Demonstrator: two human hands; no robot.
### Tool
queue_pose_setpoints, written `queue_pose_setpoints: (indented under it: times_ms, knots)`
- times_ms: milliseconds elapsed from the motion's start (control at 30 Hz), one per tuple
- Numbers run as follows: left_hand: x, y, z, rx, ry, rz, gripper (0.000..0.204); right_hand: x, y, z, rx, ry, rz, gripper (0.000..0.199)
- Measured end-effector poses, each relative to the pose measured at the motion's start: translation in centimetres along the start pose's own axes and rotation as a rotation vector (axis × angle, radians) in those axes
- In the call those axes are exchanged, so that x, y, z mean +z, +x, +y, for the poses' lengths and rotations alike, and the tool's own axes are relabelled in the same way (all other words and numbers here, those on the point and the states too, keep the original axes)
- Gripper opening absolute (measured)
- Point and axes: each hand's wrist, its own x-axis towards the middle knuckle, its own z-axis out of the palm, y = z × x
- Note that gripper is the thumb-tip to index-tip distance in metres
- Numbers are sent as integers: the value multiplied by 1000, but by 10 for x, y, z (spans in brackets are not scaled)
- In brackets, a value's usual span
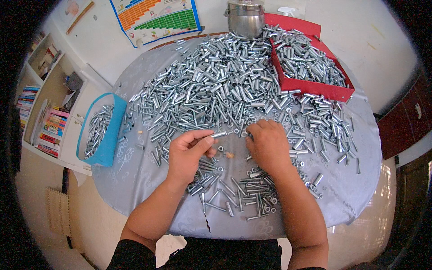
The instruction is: The person repeatedly picks up metal bolts and washers from a large pile on a table. They thread the washers onto the bolts by hand and place the assembled units into a red tray. The task involves continuous manual handling of small hardware components.
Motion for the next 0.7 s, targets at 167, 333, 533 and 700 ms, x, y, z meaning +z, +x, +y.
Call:
queue_pose_setpoints:
  times_ms: [167, 333, 533, 700]
  knots:
    - [0, 0, 0, 1, -18, -11, 20, -6, 3, -3, 214, 679, 107, 19]
    - [0, -1, 0, 0, -12, -12, 20, -6, -3, -17, 289, 1047, 17, 17]
    - [-1, 0, -3, 15, 1, -21, 19, -2, -5, -19, 333, 1082, -57, 19]
    - [1, -2, 1, 10, 43, -19, 18, -5, -5, -22, 367, 1130, -86, 18]
